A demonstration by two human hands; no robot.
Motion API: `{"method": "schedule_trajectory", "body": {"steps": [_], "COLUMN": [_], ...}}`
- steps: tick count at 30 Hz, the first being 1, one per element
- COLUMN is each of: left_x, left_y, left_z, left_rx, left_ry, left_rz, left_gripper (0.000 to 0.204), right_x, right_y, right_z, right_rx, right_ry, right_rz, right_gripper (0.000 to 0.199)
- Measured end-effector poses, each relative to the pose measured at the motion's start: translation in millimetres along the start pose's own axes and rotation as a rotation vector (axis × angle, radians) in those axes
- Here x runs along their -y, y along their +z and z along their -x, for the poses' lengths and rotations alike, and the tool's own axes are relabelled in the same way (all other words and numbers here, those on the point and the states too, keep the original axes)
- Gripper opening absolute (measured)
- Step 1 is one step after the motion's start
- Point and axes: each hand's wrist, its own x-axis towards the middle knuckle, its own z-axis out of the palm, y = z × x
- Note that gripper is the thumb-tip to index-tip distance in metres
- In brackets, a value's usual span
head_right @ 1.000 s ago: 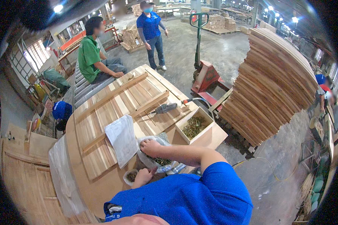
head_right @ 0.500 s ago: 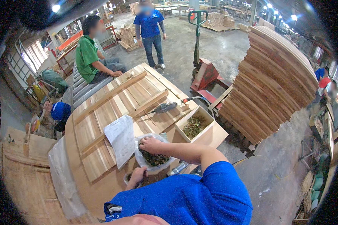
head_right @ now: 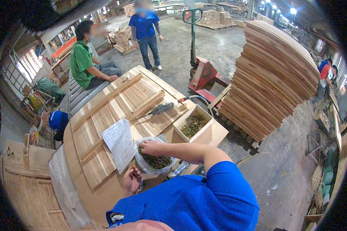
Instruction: The person sorts small metal fasteners by hand, picking them from a plastic bag and placing them into a wooden box. The person handles the fasteners one by one, separating them into piles within the box.
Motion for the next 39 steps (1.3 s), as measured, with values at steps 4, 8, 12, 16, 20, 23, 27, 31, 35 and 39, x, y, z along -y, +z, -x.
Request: {"method": "schedule_trajectory", "body": {"steps": [4,8,12,16,20,23,27,31,35,39], "left_x": [-1.7,1.8,10.2,15.0,13.5,11.5,12.2,13.2,14.2,13.4], "left_y": [-4.6,-3.4,8.7,7.1,5.0,0.9,3.4,9.2,2.0,4.8], "left_z": [3.1,4.8,-4.1,-7.1,-9.1,-6.1,-2.3,-0.1,3.7,0.0], "left_rx": [-0.007,-0.038,-0.014,0.038,0.106,0.072,0.045,0.031,0.040,0.084], "left_ry": [0.029,0.006,-0.023,-0.058,-0.117,-0.124,-0.102,-0.113,-0.121,-0.164], "left_rz": [0.142,0.233,0.253,0.265,0.303,0.304,0.252,0.185,0.210,0.244], "left_gripper": [0.026,0.027,0.022,0.021,0.020,0.020,0.019,0.019,0.019,0.019], "right_x": [6.2,35.1,50.5,58.7,58.0,62.0,59.7,49.1,60.8,61.0], "right_y": [-7.5,-8.8,20.4,25.8,26.0,19.3,20.5,23.9,7.8,10.0], "right_z": [12.2,34.0,48.4,48.7,49.5,46.5,46.4,50.2,46.4,45.5], "right_rx": [-0.110,-0.338,-0.554,-0.587,-0.581,-0.507,-0.501,-0.298,-0.338,-0.519], "right_ry": [0.029,0.234,0.659,0.799,0.742,0.735,0.729,0.644,0.727,0.659], "right_rz": [-0.154,-0.581,-1.566,-2.485,-2.779,-2.870,-2.857,-2.908,-2.867,-3.044], "right_gripper": [0.015,0.017,0.015,0.015,0.012,0.015,0.022,0.026,0.033,0.039]}}
